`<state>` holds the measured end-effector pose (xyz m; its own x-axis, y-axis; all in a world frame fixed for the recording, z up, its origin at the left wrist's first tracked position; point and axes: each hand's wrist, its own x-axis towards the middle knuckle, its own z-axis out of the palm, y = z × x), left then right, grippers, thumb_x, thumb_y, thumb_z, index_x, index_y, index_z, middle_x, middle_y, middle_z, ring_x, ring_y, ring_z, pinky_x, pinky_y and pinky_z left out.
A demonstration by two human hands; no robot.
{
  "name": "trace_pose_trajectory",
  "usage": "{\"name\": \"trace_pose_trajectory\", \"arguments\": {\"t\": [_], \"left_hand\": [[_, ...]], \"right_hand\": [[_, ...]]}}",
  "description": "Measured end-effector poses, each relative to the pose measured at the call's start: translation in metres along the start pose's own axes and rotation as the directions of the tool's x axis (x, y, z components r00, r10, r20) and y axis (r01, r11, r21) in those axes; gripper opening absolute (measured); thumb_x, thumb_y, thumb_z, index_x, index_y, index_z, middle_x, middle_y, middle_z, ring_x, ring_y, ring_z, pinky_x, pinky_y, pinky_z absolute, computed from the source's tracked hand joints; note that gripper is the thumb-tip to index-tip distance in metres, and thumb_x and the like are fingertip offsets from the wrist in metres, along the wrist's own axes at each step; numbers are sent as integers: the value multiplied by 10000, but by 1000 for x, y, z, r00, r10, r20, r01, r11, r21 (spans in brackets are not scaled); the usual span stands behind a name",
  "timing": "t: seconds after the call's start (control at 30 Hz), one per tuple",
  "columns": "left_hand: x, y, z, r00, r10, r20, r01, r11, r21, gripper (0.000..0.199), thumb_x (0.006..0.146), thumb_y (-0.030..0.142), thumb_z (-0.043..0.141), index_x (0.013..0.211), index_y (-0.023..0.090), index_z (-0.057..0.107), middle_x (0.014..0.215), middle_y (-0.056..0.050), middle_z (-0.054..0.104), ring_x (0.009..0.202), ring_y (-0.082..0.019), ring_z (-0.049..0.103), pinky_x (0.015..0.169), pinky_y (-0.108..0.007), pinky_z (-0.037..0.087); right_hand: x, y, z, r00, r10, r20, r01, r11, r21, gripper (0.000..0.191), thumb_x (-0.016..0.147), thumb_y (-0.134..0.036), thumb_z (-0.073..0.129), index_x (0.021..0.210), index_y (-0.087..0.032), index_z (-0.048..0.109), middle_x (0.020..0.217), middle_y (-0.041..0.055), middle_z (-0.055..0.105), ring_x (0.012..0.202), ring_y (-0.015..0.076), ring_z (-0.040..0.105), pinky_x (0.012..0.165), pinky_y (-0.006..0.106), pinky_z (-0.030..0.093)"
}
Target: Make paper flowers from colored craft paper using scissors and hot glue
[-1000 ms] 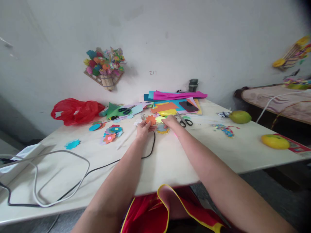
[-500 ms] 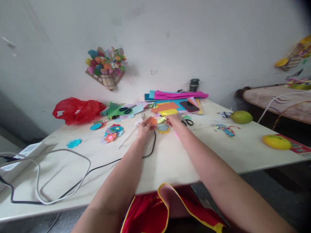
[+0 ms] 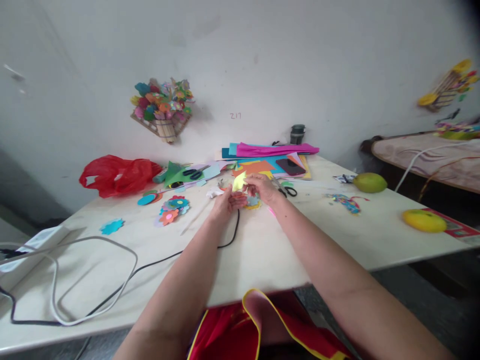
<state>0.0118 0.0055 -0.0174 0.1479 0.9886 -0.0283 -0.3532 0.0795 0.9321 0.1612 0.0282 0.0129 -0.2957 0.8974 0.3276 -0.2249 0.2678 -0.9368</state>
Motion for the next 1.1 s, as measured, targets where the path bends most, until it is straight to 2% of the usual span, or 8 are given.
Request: {"name": "trace_pose_trajectory", "arguments": {"t": [0.1,0.27,0.4,0.5,0.63,0.87,0.97,1.1], "left_hand": [[-2,1,1,998,63,3,-62,989,-134,287,815,375,554,740,105,615,670,-83,674,570,-137,640,561,-213,521],[-1,4,-3,994,-11,-106,-23,949,-313,273,832,342,544,711,102,590,612,-68,648,498,-99,605,481,-162,501],[1,5,-5,990,34,-138,-83,928,-364,109,766,215,638,765,113,601,525,2,587,429,-73,555,450,-149,494],[0,6,-4,985,67,-159,-123,919,-374,55,753,144,637,777,101,613,565,-6,611,446,-68,561,485,-151,510],[1,6,-4,980,99,-171,-156,920,-360,38,758,125,618,762,88,624,614,-32,640,483,-80,585,515,-164,519],[7,0,-13,979,179,-93,-199,932,-304,95,728,149,660,786,78,636,643,-44,650,530,-93,609,549,-173,523],[8,-2,-13,976,192,-103,-214,932,-291,116,710,155,680,771,69,632,638,-45,647,525,-92,610,550,-174,523],[7,-1,-12,972,192,-133,-223,933,-284,133,694,155,696,763,66,623,627,-43,640,526,-94,614,549,-176,523]], "right_hand": [[-1,2,2,992,28,120,-19,997,-70,168,670,-298,594,593,-161,533,529,-2,620,358,80,491,347,187,306],[-3,2,-1,978,28,209,-9,996,-90,164,682,-281,594,589,-158,538,539,6,624,366,88,493,354,199,317],[-5,2,-3,960,86,266,-68,995,-75,207,684,-311,621,590,-152,528,514,5,604,356,91,491,353,200,327],[-4,3,-6,948,133,288,-126,991,-40,305,736,-424,590,640,-137,550,538,30,616,376,101,517,360,201,354],[-1,7,-7,962,186,200,-186,982,-21,375,772,-495,554,712,-124,563,567,68,642,387,112,540,356,203,380],[1,10,-2,984,176,20,-175,983,-55,191,709,-290,688,707,-132,580,587,25,652,403,87,551,347,170,389],[1,9,1,981,185,-52,-188,981,-56,137,709,-216,685,677,-124,589,563,23,644,405,82,550,343,160,390],[0,7,2,973,216,-83,-218,976,-13,130,722,-203,676,673,-117,591,547,23,638,408,80,547,353,160,412]]}}
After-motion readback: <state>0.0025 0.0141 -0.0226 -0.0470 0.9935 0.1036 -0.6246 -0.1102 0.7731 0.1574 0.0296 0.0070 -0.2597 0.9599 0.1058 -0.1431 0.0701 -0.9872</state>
